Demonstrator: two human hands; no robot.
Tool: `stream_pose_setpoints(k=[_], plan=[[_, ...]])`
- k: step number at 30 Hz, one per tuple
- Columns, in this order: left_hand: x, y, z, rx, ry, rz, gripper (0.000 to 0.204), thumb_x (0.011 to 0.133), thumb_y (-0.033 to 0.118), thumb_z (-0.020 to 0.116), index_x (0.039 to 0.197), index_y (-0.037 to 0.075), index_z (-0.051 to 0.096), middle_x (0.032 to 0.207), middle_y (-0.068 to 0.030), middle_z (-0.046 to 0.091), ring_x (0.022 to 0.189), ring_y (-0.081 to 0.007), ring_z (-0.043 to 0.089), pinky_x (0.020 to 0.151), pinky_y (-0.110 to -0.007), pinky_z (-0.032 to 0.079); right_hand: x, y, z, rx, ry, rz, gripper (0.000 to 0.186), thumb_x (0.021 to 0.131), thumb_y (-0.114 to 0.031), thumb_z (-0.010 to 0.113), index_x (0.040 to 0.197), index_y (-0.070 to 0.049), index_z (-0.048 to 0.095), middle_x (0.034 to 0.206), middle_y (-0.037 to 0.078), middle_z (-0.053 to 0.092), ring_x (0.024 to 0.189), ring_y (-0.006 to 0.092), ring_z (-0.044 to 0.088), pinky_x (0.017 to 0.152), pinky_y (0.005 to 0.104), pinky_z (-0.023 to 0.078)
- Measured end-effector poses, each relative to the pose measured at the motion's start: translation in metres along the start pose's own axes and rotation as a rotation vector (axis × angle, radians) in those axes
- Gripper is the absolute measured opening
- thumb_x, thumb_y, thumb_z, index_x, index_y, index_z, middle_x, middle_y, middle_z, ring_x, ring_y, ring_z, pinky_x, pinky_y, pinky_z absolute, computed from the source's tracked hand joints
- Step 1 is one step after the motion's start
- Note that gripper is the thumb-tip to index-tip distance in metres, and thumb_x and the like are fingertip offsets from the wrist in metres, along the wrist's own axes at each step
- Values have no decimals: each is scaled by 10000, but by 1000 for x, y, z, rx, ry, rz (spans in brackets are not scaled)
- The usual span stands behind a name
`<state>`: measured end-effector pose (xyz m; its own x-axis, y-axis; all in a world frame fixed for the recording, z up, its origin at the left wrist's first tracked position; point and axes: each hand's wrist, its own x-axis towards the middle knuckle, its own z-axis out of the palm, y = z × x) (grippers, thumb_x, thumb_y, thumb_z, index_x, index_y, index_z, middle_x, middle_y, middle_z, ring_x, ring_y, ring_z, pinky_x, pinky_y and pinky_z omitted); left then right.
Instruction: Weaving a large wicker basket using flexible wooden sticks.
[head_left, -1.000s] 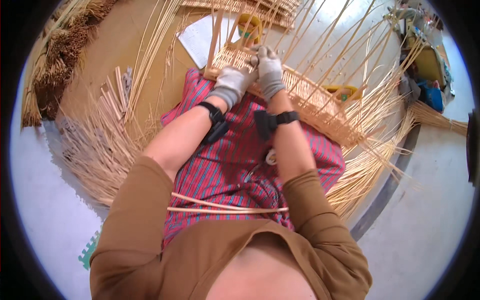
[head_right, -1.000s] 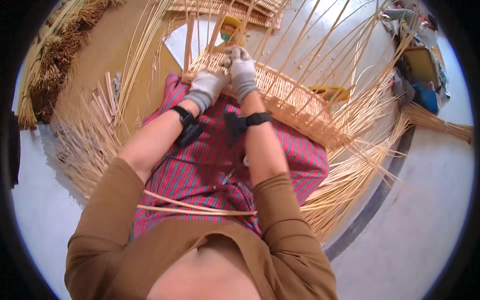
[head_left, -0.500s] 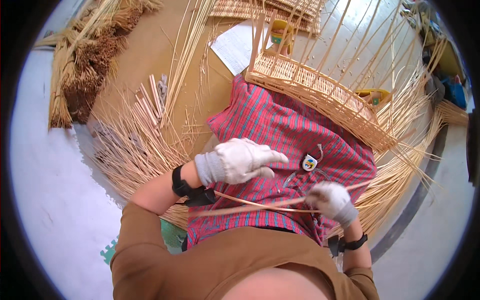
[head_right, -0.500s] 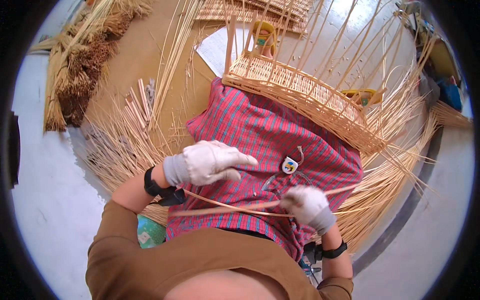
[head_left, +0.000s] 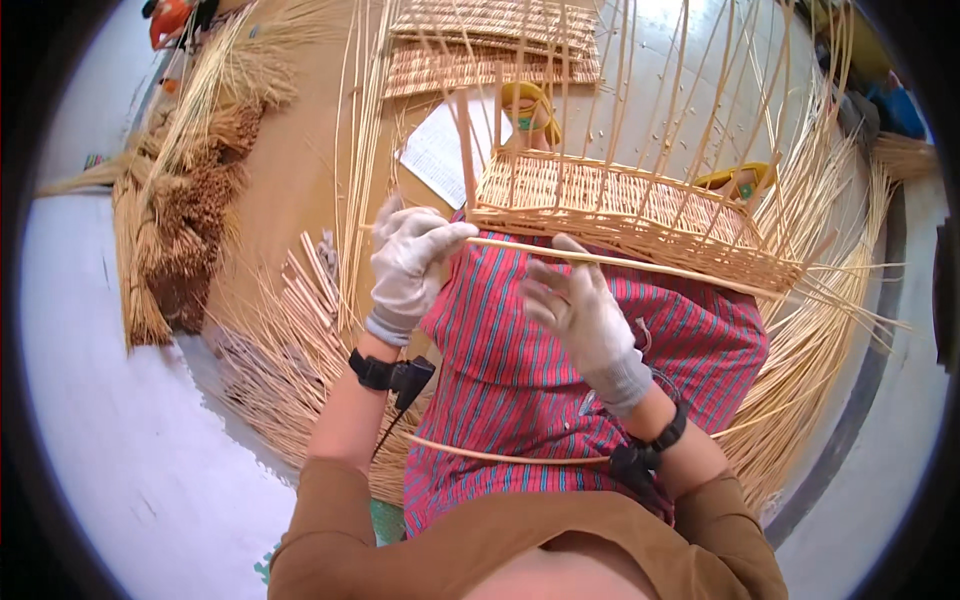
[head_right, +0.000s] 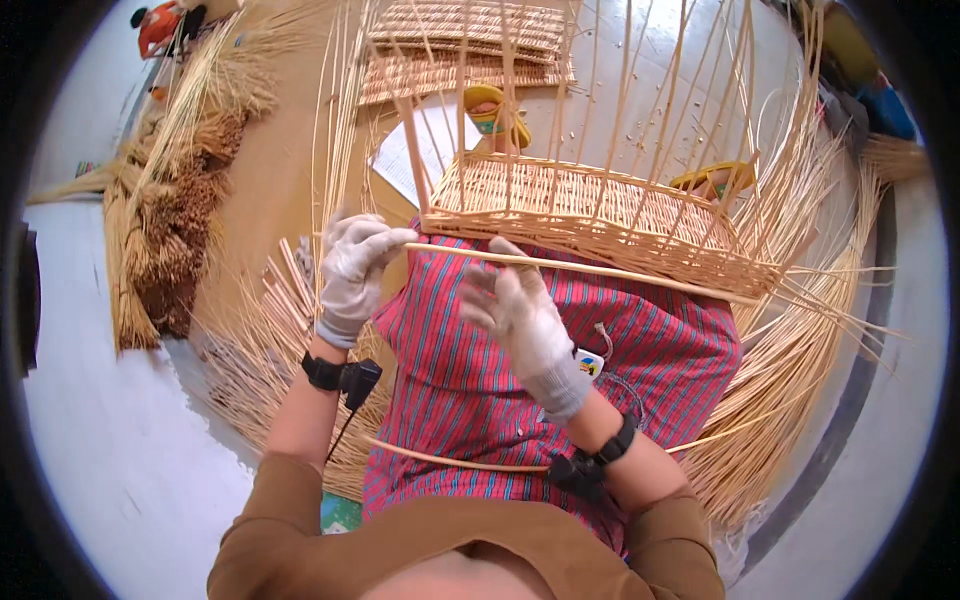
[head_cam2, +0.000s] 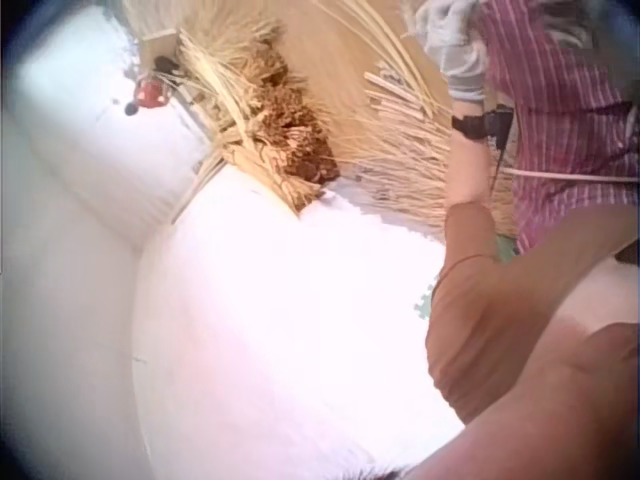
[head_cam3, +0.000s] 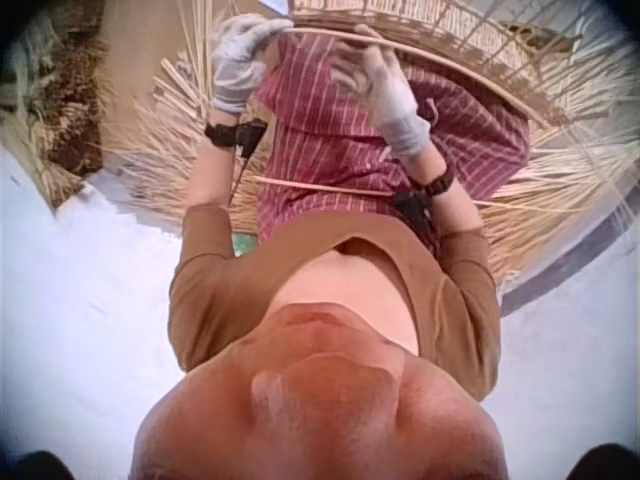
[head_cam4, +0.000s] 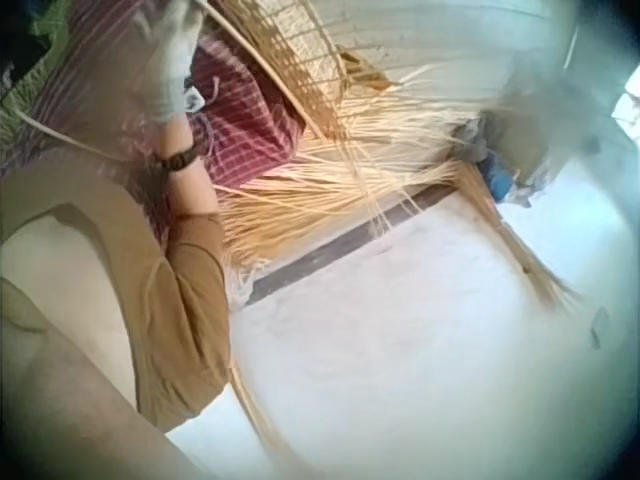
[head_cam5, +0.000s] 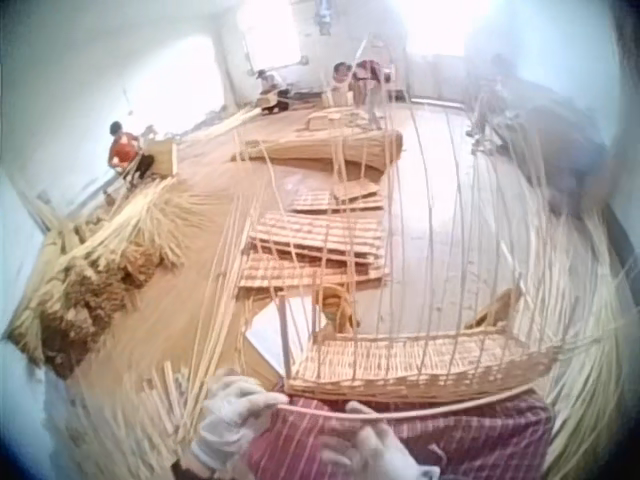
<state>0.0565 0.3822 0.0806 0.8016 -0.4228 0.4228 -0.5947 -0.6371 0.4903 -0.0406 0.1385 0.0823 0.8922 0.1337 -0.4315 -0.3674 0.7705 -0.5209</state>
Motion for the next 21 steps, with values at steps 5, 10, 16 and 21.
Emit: stream_pose_setpoints(k=[5, 10, 16, 21], plan=[[-1, -22, 33, -374, 521, -521, 425, 997, 117, 627, 1422, 131, 614, 1342, -94, 604, 1289, -225, 534, 1093, -347, 454, 26, 28, 50, -257, -169, -294, 399, 1111, -363, 490, 1161, -34, 709, 1134, 114, 725, 1031, 179, 686, 947, 301, 525], [-8, -43, 58, -200, 372, -716, 662, 1101, 533, 393, 1563, 61, 439, 1442, -165, 593, 1276, -205, 578, 1159, -386, 371, 19, 69, 73, -722, -419, -590, 279, 977, -166, 673, 1229, -48, 694, 1329, 297, 622, 1312, 453, 572, 1084, 440, 482], [-4, -66, 90, -1253, 134, -1429, 564, 1069, 393, 573, 1494, 28, 515, 1402, -88, 598, 1286, -205, 547, 1131, -338, 413, 40, 74, 78, -1091, -561, -643, 309, 914, -194, 672, 1156, -5, 640, 1316, 387, 564, 1233, 515, 579, 1074, 496, 490], [-11, -52, 71, -720, -181, -637, 443, 1028, 70, 555, 1463, -8, 525, 1304, -116, 665, 1190, -197, 623, 1064, -334, 485, 37, 38, 62, -1070, -463, -630, 255, 951, -178, 683, 1147, -14, 686, 1252, 331, 627, 1168, 471, 629, 1002, 480, 530]])
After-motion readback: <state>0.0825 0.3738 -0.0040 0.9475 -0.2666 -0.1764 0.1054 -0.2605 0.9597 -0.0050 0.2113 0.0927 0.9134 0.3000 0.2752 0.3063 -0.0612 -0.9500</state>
